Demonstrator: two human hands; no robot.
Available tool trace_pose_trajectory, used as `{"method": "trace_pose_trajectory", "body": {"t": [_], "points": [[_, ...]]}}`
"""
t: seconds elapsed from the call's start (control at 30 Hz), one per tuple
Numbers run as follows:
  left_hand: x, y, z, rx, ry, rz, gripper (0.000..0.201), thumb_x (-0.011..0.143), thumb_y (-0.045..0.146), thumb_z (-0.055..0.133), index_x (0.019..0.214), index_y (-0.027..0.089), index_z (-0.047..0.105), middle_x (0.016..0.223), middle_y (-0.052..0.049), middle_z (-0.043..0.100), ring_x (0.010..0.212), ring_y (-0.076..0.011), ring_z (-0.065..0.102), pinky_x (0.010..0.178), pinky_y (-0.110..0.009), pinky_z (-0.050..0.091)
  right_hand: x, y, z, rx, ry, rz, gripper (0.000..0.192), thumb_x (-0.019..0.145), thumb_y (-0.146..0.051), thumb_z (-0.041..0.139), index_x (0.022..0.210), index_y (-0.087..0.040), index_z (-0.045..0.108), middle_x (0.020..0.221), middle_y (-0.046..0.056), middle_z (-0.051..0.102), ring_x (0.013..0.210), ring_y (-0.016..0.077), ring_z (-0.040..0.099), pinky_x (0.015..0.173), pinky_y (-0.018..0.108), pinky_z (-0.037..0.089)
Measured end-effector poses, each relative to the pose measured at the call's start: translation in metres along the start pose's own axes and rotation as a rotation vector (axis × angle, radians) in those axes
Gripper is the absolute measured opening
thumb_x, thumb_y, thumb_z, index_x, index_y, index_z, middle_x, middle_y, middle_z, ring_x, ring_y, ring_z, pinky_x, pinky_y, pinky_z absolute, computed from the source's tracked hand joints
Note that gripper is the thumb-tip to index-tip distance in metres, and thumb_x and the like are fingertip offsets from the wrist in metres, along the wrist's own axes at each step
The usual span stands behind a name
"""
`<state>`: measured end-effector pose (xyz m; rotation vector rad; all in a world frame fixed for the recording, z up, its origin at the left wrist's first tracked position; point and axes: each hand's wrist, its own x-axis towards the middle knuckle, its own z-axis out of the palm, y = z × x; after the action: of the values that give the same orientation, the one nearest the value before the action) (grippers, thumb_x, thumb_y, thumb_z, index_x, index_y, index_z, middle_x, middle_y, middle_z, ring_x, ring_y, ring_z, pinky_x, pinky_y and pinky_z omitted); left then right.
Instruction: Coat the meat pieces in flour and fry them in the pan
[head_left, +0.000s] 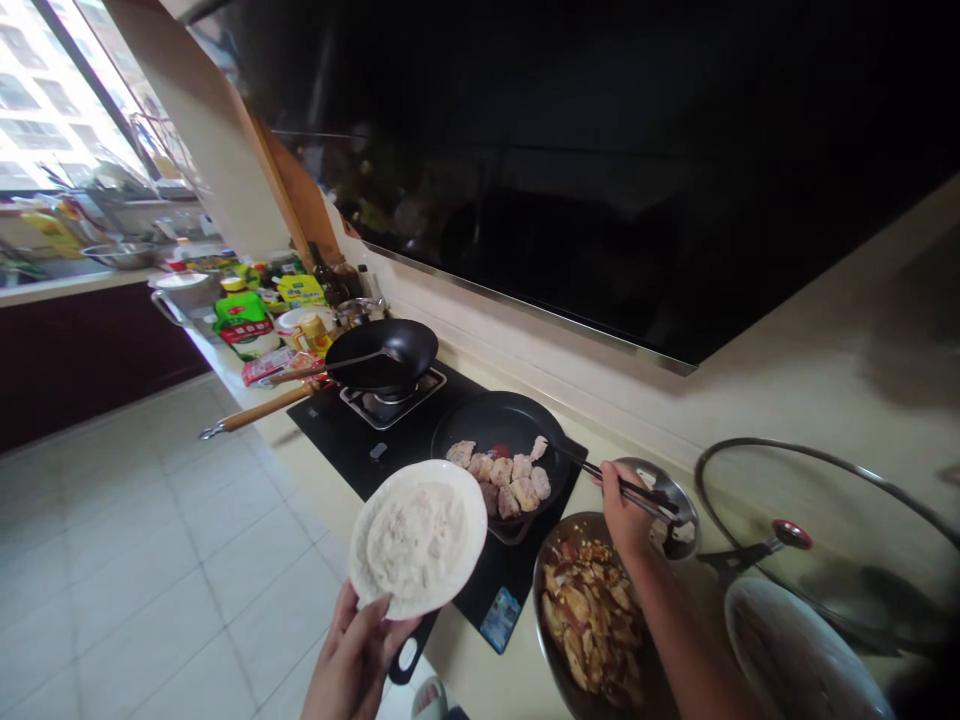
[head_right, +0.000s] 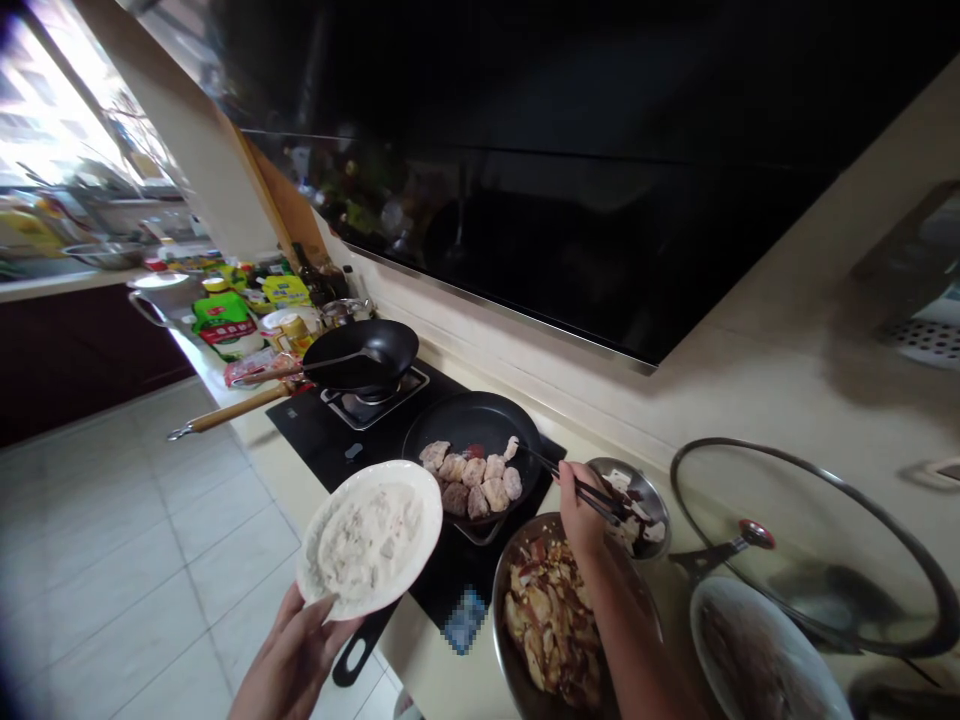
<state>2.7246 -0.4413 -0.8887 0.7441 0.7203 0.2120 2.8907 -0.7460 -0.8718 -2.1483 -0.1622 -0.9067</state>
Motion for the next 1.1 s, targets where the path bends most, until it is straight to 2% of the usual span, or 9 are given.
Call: {"method": "trace_pose_trajectory", "body": {"t": [0.1,0.2,0.43,0.6,0.8,0.9,1.1], "points": [[0.003,-0.002,-0.004,-0.004,-0.026,0.015,0.055,0.062,0.013,0.077,0.114,0.028,0.064,0.124,-0.003,0.066,0.097,-0.0238,0.069,0.076,-0.034,0.063,-0.007,0.008,0.0,0.006,0.021,0.045,0.035,0.095,-0.044,0.044,0.075,-0.02,0.06,0.065,0.005,0.07,0.055,0.0192,0.069,0.053,0.028,0.052],[0.003,-0.003,-0.002,0.005,-0.038,0.018,0.054,0.064,0.014,0.077,0.114,0.028,0.064,0.126,-0.004,0.065,0.098,-0.0242,0.068,0.076,-0.035,0.063,-0.013,0.014,-0.003,-0.014,0.033,0.057,0.036,0.095,-0.045,0.045,0.073,-0.02,0.06,0.062,0.005,0.07,0.053,0.0194,0.068,0.051,0.028,0.052],[-0.003,-0.001,0.007,0.021,-0.017,0.007,0.055,0.062,0.01,0.075,0.114,0.027,0.064,0.124,-0.003,0.066,0.079,-0.0167,0.07,0.067,-0.028,0.063,-0.012,0.02,-0.001,-0.089,-0.037,-0.019,0.037,0.096,-0.043,0.045,0.07,-0.02,0.06,0.06,0.003,0.067,0.057,0.0176,0.067,0.057,0.027,0.049],[-0.003,-0.001,0.007,0.016,-0.036,0.007,0.055,0.061,0.01,0.076,0.112,0.027,0.065,0.12,-0.003,0.068,0.076,-0.0169,0.07,0.066,-0.028,0.063,-0.005,0.015,0.003,-0.149,-0.076,-0.106,0.042,0.096,-0.045,0.043,0.066,-0.02,0.06,0.06,0.003,0.064,0.059,0.0173,0.062,0.06,0.029,0.047],[-0.002,0.0,0.005,0.02,-0.044,0.028,0.05,0.064,0.013,0.076,0.111,0.028,0.065,0.122,-0.001,0.067,0.086,-0.0197,0.07,0.07,-0.031,0.063,0.003,0.001,-0.005,-0.155,-0.13,-0.206,0.036,0.096,-0.044,0.046,0.077,-0.021,0.065,0.073,0.004,0.069,0.069,0.0169,0.064,0.071,0.029,0.049],[-0.002,0.0,0.005,0.011,-0.031,0.027,0.05,0.063,0.013,0.076,0.109,0.028,0.065,0.122,-0.001,0.066,0.088,-0.0207,0.07,0.07,-0.032,0.064,0.003,-0.003,0.0,-0.14,-0.146,-0.239,0.038,0.097,-0.044,0.044,0.076,-0.021,0.065,0.071,0.005,0.068,0.068,0.0166,0.064,0.069,0.028,0.05],[-0.005,0.004,0.006,-0.014,0.016,-0.004,0.055,0.056,0.01,0.079,0.107,0.026,0.066,0.12,-0.002,0.067,0.077,-0.017,0.069,0.069,-0.031,0.063,0.0,0.001,0.011,-0.116,-0.163,-0.239,0.04,0.097,-0.044,0.043,0.072,-0.02,0.064,0.069,0.005,0.068,0.065,0.0168,0.063,0.066,0.028,0.05]]}}
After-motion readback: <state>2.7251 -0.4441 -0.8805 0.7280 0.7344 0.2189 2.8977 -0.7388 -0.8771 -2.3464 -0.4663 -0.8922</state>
